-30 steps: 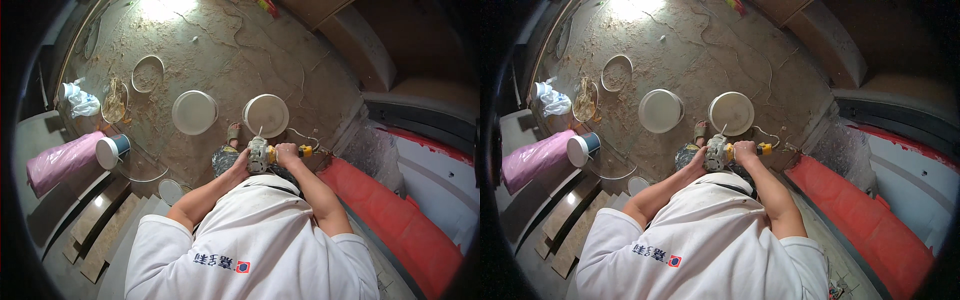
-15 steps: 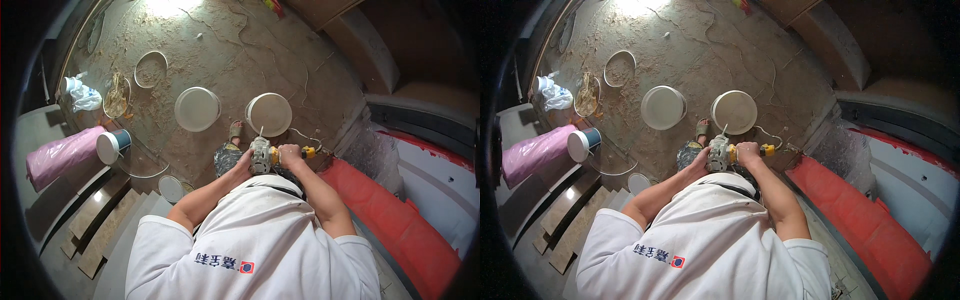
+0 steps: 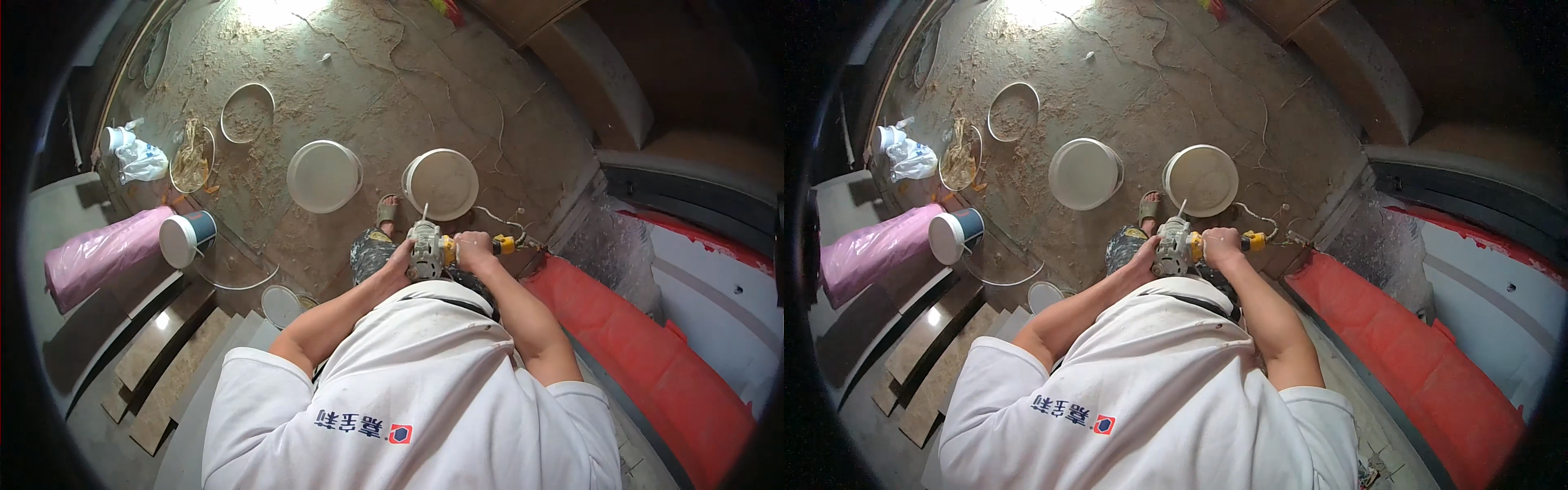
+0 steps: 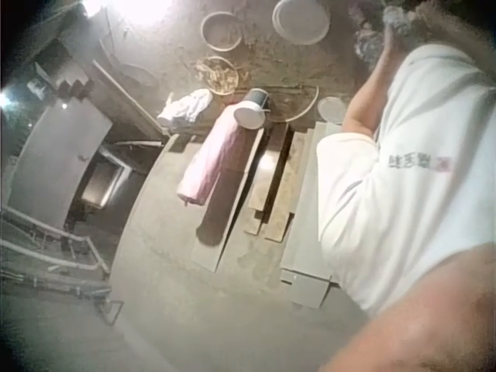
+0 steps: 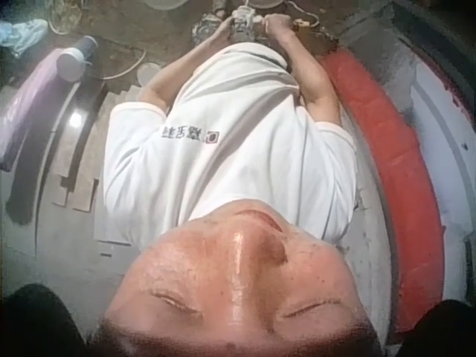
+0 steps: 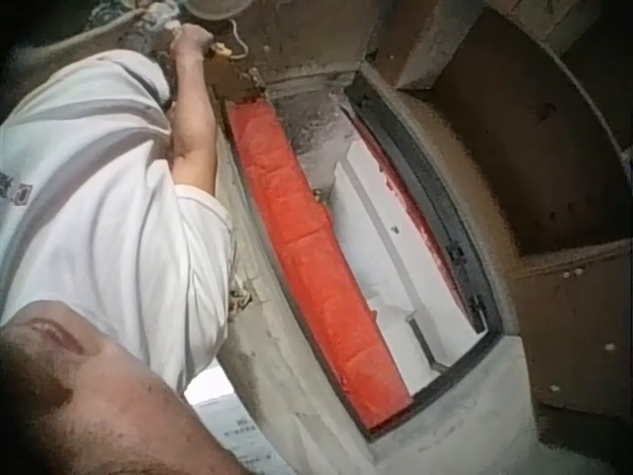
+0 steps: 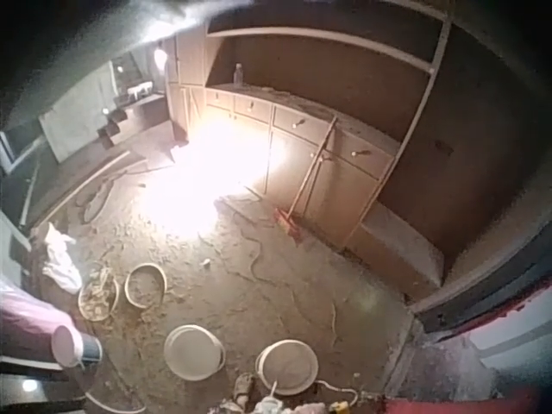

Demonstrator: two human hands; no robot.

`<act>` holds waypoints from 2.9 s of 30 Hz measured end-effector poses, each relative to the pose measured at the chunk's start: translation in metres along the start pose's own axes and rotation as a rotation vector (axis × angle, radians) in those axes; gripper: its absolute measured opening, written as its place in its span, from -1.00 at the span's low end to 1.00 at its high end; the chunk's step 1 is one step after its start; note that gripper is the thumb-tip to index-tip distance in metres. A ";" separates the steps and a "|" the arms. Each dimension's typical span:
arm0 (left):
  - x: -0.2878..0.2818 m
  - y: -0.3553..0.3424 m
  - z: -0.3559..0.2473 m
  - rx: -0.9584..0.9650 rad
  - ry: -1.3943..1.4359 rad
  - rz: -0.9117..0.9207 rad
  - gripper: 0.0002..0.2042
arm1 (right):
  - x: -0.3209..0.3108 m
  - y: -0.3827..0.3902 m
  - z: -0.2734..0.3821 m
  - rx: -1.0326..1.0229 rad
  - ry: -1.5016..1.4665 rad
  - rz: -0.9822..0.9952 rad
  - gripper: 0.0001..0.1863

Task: Mixing white paint or construction material in a bucket using a power mixer.

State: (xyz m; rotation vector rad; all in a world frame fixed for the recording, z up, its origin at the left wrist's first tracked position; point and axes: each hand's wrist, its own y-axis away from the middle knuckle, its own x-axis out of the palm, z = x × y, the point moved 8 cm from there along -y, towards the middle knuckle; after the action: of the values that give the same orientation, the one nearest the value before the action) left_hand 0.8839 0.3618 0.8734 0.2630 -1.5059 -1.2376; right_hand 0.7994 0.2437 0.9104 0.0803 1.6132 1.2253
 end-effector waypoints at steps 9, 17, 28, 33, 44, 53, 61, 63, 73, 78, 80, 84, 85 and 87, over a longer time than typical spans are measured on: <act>-0.001 0.002 -0.002 0.029 0.001 0.019 -0.61 | 0.001 -0.006 0.001 -0.043 0.026 -0.028 -0.84; 0.001 0.006 -0.002 0.013 0.017 -0.003 -0.58 | -0.004 -0.005 0.003 -0.028 0.051 -0.013 -0.87; 0.002 0.007 -0.005 -0.001 0.025 -0.050 -0.56 | -0.010 -0.008 0.003 -0.034 0.043 -0.011 -0.84; 0.001 0.006 -0.005 0.016 0.035 -0.052 -0.56 | -0.011 -0.010 0.005 -0.054 0.052 -0.047 -0.87; -0.006 0.000 -0.009 0.012 -0.018 -0.047 -0.55 | -0.014 -0.010 0.006 -0.051 0.049 -0.063 -0.85; -0.014 -0.014 -0.006 0.043 -0.031 0.015 -0.48 | -0.008 -0.011 0.002 -0.011 0.076 -0.055 -0.84; 0.001 0.002 -0.009 -0.008 -0.030 0.010 -0.53 | -0.006 -0.009 0.000 0.025 0.049 -0.068 -0.84; -0.001 0.007 -0.008 -0.036 -0.061 -0.025 -0.53 | -0.002 -0.007 0.000 0.029 0.061 -0.049 -0.84; 0.001 0.002 -0.001 -0.007 -0.028 0.027 -0.53 | -0.009 0.003 -0.001 0.019 0.119 -0.053 -0.88; 0.006 0.002 -0.005 -0.009 -0.039 -0.006 -0.54 | -0.016 0.004 -0.003 0.027 0.095 -0.051 -0.88; 0.000 0.000 -0.003 -0.010 -0.022 0.003 -0.55 | -0.017 0.004 -0.001 0.014 0.088 -0.043 -0.86; 0.000 0.010 -0.007 0.001 0.001 0.059 -0.56 | -0.018 -0.001 0.009 -0.013 0.112 -0.022 -0.89; 0.004 0.018 -0.008 -0.001 0.003 0.058 -0.57 | -0.019 0.001 0.009 -0.005 0.111 -0.022 -0.88; 0.032 0.036 -0.007 -0.006 0.064 0.168 -0.58 | 0.002 -0.008 -0.002 -0.008 0.137 -0.057 -0.81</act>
State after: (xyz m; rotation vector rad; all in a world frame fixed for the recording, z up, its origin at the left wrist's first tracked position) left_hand 0.8942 0.3502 0.9193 0.1667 -1.4389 -1.0903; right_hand 0.8012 0.2399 0.9028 -0.0554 1.7167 1.2144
